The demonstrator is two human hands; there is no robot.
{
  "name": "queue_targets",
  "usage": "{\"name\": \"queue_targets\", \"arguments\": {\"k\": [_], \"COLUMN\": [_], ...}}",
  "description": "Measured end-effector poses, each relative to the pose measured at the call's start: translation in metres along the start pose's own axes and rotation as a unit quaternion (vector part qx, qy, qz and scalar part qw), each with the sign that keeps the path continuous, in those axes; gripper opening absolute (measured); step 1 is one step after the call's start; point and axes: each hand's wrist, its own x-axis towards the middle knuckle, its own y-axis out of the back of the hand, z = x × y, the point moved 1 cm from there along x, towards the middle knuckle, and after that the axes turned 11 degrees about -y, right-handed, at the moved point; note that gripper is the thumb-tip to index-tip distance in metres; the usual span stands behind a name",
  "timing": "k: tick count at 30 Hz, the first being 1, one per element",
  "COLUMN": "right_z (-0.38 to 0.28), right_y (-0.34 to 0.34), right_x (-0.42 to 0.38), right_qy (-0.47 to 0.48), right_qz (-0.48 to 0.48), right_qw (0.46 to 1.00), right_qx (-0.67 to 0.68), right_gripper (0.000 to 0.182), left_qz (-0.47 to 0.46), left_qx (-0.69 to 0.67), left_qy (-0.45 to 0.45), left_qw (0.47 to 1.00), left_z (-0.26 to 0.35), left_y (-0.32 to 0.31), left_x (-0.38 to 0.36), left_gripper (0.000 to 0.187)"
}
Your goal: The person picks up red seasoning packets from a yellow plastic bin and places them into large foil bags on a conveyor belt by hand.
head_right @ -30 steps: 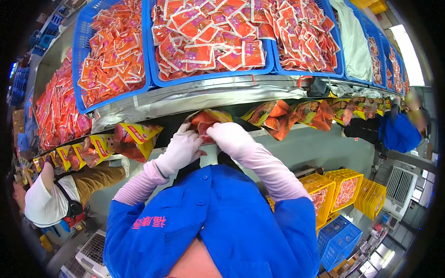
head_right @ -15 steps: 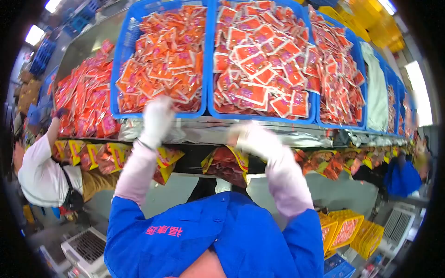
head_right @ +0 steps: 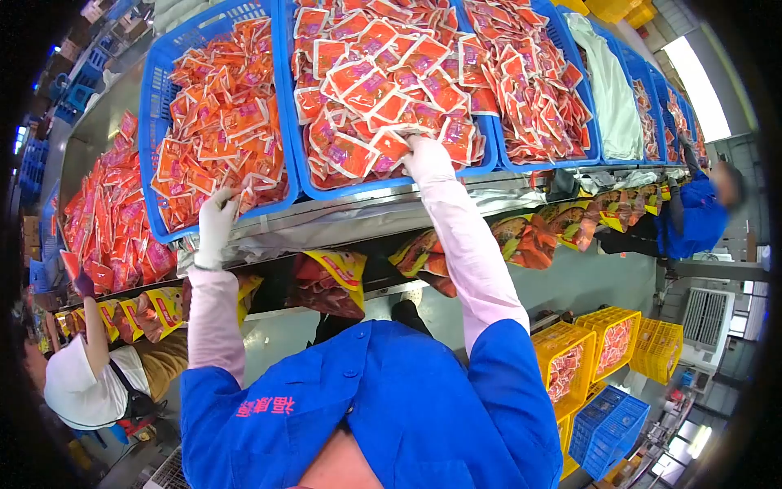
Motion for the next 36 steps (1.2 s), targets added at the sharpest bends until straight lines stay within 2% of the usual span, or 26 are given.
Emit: {"name": "queue_targets", "arguments": {"k": [2, 3, 4, 5, 6, 8, 10, 12, 13, 14, 16, 18, 19, 20, 22, 23, 24, 26, 27, 30, 31, 32, 33, 34, 35, 36], "right_z": [0.001, -0.006, -0.016, -0.01, -0.018, -0.009, 0.01, 0.027, 0.033, 0.035, 0.033, 0.015, 0.013, 0.013, -0.008, -0.003, 0.009, 0.041, 0.03, -0.001, -0.054, -0.129, -0.119, -0.113, -0.119, -0.124], "right_y": [-0.01, -0.004, 0.008, 0.008, 0.038, 0.069, 0.109, 0.119, 0.12, 0.118, 0.105, 0.098, 0.074, 0.039, -0.022, -0.069, -0.128, -0.263, -0.265, -0.244, -0.119, 0.009, 0.017, 0.023, 0.023, 0.022], "right_x": [0.009, 0.008, 0.001, 0.01, -0.007, -0.032, -0.064, -0.093, -0.109, -0.125, -0.153, -0.18, -0.185, -0.187, -0.185, -0.178, -0.167, -0.156, -0.152, -0.156, -0.163, -0.151, -0.131, -0.113, -0.087, -0.062], "right_qy": [0.063, 0.049, -0.034, -0.043, -0.04, 0.033, 0.077, 0.069, 0.045, 0.023, 0.103, 0.126, 0.202, 0.274, 0.215, 0.185, 0.156, 0.113, 0.122, -0.022, -0.01, 0.028, 0.145, 0.255, 0.181, 0.102], "right_qz": [0.031, -0.008, -0.036, -0.097, -0.137, -0.17, -0.176, -0.178, -0.193, -0.205, -0.156, -0.27, -0.246, -0.214, -0.39, -0.415, -0.44, -0.428, -0.424, -0.438, -0.439, -0.565, -0.468, -0.356, -0.275, -0.192], "right_qw": [0.989, 0.974, 0.952, 0.893, 0.836, 0.685, 0.718, 0.733, 0.786, 0.833, 0.954, 0.929, 0.942, 0.937, 0.877, 0.875, 0.871, 0.891, 0.892, 0.895, 0.894, 0.812, 0.868, 0.899, 0.944, 0.976], "right_qx": [0.133, 0.221, 0.302, 0.437, 0.53, 0.708, 0.669, 0.653, 0.586, 0.514, 0.233, 0.22, 0.103, -0.016, -0.18, -0.165, -0.151, -0.097, -0.102, -0.08, -0.085, -0.145, -0.077, -0.003, -0.014, -0.025], "right_gripper": [0.025, 0.023, 0.024, 0.021, 0.018, 0.015, 0.02, 0.02, 0.02, 0.02, 0.02, 0.017, 0.016, 0.017, 0.025, 0.022, 0.022, 0.029, 0.029, 0.026, 0.026, 0.026, 0.027, 0.028, 0.029, 0.035], "left_qz": [0.045, 0.031, 0.015, -0.025, -0.068, -0.116, -0.195, -0.207, -0.252, -0.235, -0.214, -0.22, -0.188, -0.186, -0.212, -0.176, -0.145, -0.196, -0.19, -0.194, -0.171, -0.145, -0.121, -0.032, 0.021, 0.053], "left_qx": [-0.255, -0.28, -0.306, -0.34, -0.374, -0.408, -0.25, -0.023, 0.084, 0.149, 0.141, 0.207, 0.207, 0.211, 0.233, 0.194, 0.136, 0.149, 0.157, 0.157, 0.11, 0.062, 0.05, 0.048, 0.104, 0.139], "left_qy": [0.046, 0.036, 0.028, 0.0, -0.026, -0.105, -0.298, -0.378, -0.364, -0.357, -0.382, -0.423, -0.442, -0.44, -0.43, -0.469, -0.465, -0.491, -0.491, -0.475, -0.455, -0.435, -0.381, -0.369, -0.322, -0.214], "left_qw": [0.965, 0.959, 0.951, 0.94, 0.924, 0.899, 0.9, 0.902, 0.893, 0.892, 0.888, 0.854, 0.852, 0.853, 0.846, 0.844, 0.863, 0.836, 0.836, 0.844, 0.867, 0.887, 0.915, 0.928, 0.941, 0.965], "left_z": [0.058, 0.091, 0.122, 0.153, 0.178, 0.211, 0.233, 0.231, 0.219, 0.213, 0.204, 0.194, 0.173, 0.167, 0.161, 0.165, 0.165, 0.161, 0.153, 0.127, 0.123, 0.123, 0.119, 0.101, 0.083, 0.061], "left_y": [-0.014, -0.024, -0.036, -0.05, -0.068, -0.112, -0.145, -0.177, -0.19, -0.191, -0.179, -0.159, -0.164, -0.164, -0.161, -0.154, -0.152, -0.151, -0.15, -0.123, -0.105, -0.086, -0.057, -0.044, -0.032, -0.03], "left_x": [-0.02, -0.028, -0.039, -0.049, -0.062, -0.091, -0.111, -0.126, -0.129, -0.132, -0.139, -0.141, -0.142, -0.144, -0.142, -0.139, -0.142, -0.148, -0.151, -0.141, -0.125, -0.105, -0.083, -0.059, -0.032, -0.004], "left_gripper": [0.014, 0.013, 0.013, 0.012, 0.011, 0.014, 0.022, 0.025, 0.029, 0.038, 0.051, 0.027, 0.017, 0.017, 0.007, 0.002, 0.002, 0.005, 0.005, 0.007, 0.009, 0.013, 0.015, 0.011, 0.01, 0.012]}}
